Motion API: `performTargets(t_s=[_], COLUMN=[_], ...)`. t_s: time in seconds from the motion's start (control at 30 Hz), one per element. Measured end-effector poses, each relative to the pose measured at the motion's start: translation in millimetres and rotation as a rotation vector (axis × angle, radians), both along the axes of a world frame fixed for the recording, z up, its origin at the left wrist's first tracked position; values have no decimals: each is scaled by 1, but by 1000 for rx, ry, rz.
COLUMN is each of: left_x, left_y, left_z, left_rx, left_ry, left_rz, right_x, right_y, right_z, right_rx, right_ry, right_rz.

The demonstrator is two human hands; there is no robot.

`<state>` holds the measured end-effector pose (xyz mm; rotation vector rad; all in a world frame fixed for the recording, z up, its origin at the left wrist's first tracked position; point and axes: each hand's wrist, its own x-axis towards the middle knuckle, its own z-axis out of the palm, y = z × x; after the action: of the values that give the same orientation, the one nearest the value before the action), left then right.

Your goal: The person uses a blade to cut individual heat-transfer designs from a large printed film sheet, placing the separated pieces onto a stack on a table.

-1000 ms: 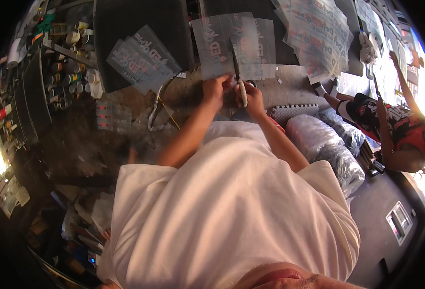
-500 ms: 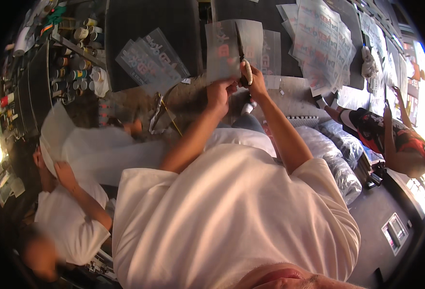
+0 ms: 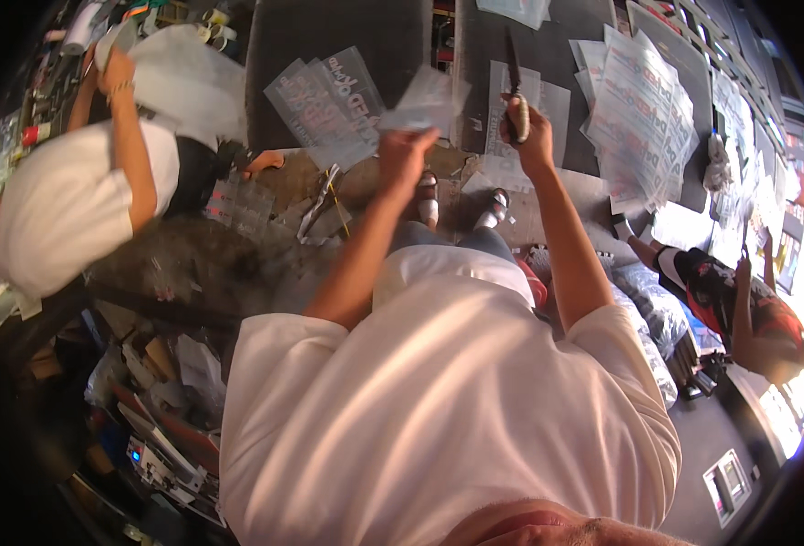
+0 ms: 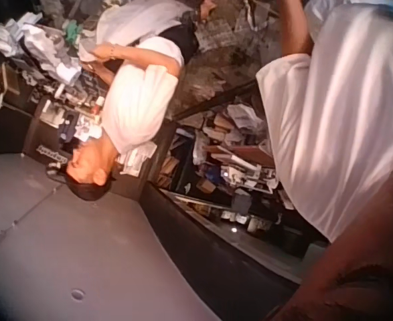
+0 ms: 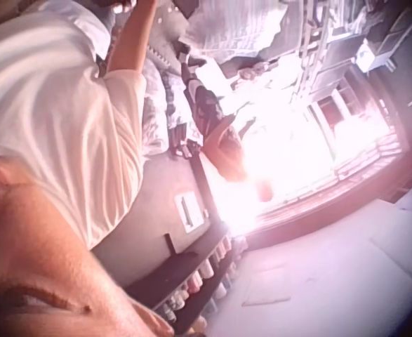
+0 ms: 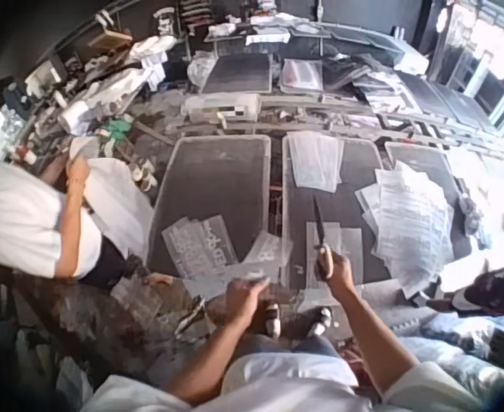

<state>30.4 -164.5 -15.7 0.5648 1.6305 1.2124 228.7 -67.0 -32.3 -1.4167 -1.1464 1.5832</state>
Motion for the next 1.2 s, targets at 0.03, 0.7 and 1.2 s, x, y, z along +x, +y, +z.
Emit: performTargets(t_s=[0.03, 0.7, 1.2], left_x=[-26, 111, 142], left_y=[-4, -9, 378], left_z=[-8, -89, 78], left_rx=[-8, -376, 368], left_ry=[148, -576, 56], left_rz=[-22, -123, -126], right_x=[1, 189, 388], right_y=[-5, -127, -78], right_z=[13, 31, 30], right_rx=[-5, -133, -79], right_ry=[4, -174, -252], right_rz=[12, -83, 27])
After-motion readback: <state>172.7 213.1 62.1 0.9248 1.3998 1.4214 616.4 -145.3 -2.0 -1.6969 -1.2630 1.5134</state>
